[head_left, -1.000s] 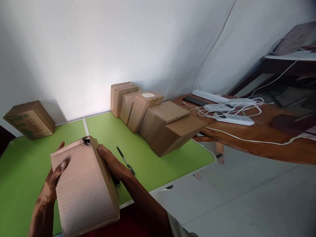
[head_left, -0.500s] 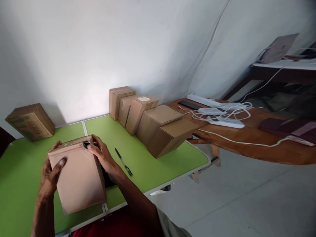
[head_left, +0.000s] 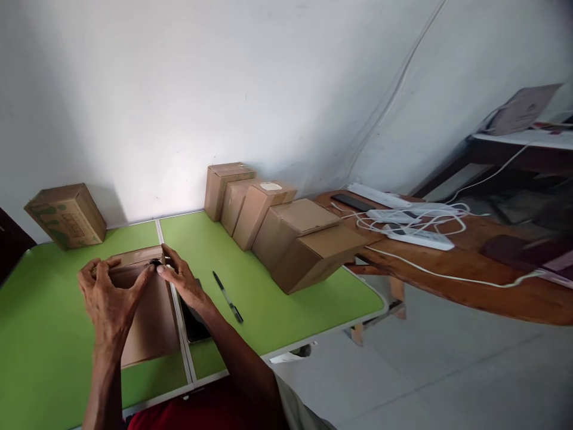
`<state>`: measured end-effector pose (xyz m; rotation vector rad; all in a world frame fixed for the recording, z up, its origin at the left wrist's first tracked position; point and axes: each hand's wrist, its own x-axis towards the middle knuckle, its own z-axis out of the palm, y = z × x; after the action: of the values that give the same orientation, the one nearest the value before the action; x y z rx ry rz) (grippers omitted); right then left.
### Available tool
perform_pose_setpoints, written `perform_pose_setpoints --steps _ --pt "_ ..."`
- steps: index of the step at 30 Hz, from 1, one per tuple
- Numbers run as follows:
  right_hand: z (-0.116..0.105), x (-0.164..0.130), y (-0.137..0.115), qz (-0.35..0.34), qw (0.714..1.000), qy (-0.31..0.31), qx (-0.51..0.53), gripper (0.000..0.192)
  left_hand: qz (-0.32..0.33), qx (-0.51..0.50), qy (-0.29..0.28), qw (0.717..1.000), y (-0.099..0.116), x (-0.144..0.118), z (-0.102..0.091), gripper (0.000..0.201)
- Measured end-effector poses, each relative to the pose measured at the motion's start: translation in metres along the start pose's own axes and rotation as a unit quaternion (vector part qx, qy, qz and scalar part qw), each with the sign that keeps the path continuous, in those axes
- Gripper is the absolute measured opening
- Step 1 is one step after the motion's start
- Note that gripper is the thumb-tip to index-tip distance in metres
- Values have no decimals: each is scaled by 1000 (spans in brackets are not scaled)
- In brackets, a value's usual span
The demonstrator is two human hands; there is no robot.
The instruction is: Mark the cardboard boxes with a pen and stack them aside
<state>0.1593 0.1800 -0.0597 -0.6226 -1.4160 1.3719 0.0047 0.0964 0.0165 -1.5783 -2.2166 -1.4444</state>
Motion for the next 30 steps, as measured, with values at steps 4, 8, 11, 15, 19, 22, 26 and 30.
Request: perform_pose_setpoints --steps 4,8,11,15,19,22,26,30 --pt "-6 2 -4 -6 1000 20 -4 88 -7 38 8 999 13 -7 5 68" --pt "-10 3 -8 -10 1000 27 -12 82 22 47 34 998 18 -14 10 64" --pt "-10 2 -6 -9 1000 23 -11 86 41 57 34 997 17 -15 7 63" --pt "-8 3 -2 -12 1000 13 -11 94 78 63 14 995 16 -9 -1 60" --pt "-8 2 -7 -5 1000 -3 -15 96 105 56 20 993 14 -6 -4 65" --pt "-7 -2 -15 -15 999 -5 -28 96 109 60 32 992 12 -10 -6 73" --pt "-8 -8 -22 -24 1000 -6 -18 99 136 52 20 989 0 -12 -10 70" --pt "-31 -22 -18 1 1000 -9 -27 91 174 35 33 984 -17 -12 -11 54"
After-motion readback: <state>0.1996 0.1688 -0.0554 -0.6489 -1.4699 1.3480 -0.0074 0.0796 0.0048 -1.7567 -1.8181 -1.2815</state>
